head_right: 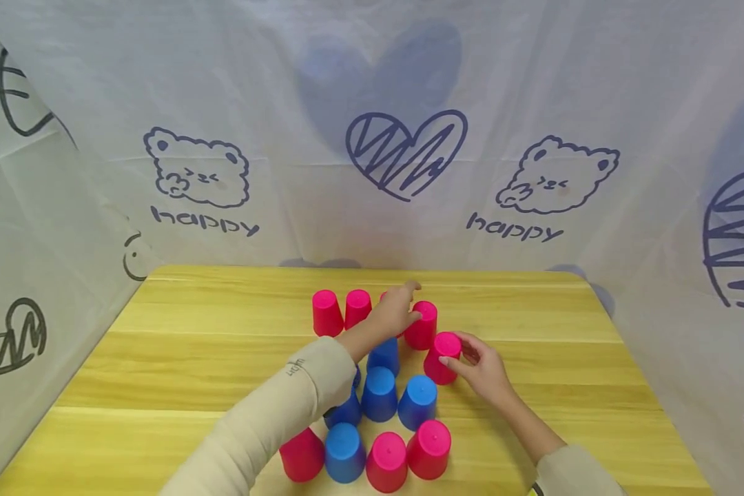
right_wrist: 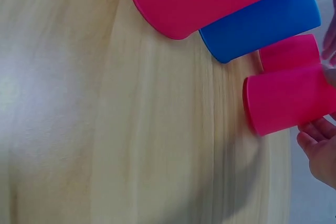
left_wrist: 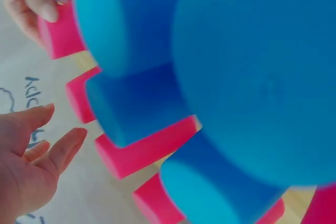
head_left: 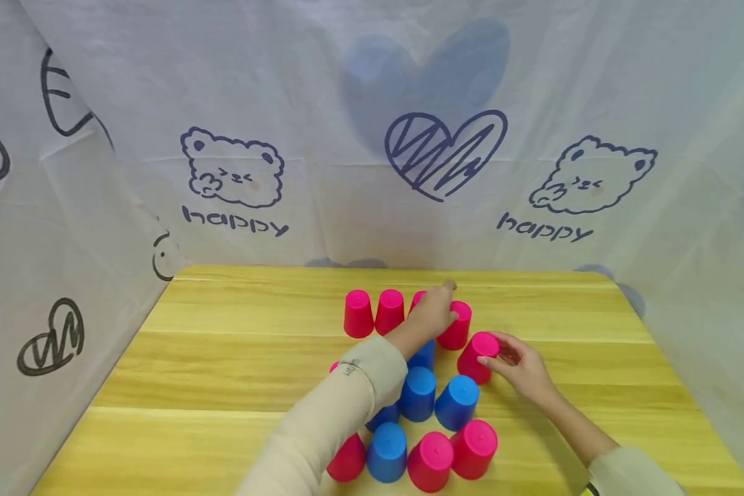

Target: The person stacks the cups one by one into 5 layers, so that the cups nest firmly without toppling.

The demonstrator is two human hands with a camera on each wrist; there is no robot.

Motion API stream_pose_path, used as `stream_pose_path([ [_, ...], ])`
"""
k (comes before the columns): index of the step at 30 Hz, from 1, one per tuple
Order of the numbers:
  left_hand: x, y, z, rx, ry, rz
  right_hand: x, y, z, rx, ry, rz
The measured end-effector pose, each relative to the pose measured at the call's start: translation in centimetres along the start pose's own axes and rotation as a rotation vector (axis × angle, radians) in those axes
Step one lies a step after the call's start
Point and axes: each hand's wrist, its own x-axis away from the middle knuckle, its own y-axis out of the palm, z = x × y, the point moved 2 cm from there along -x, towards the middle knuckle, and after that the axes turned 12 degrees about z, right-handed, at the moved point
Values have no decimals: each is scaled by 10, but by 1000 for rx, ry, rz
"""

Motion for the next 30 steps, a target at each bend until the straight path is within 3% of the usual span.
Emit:
stream_pose_path([
  [8, 12, -29, -6, 172, 137, 82, -7, 7, -2, -1, 71, 49],
  [15, 34, -51, -31, 334, 127, 122, -7, 11, -5, 17, 84, 51],
  [22, 71, -68, -65, 330, 164, 104, -11, 15, -7, 29, 111, 56],
  [27, 103, -69, -87, 451, 126, 124, -16, 13, -8, 33, 117, 80],
  [30, 120, -67, -97, 455, 129, 143, -19, 11, -7, 39, 132, 103],
])
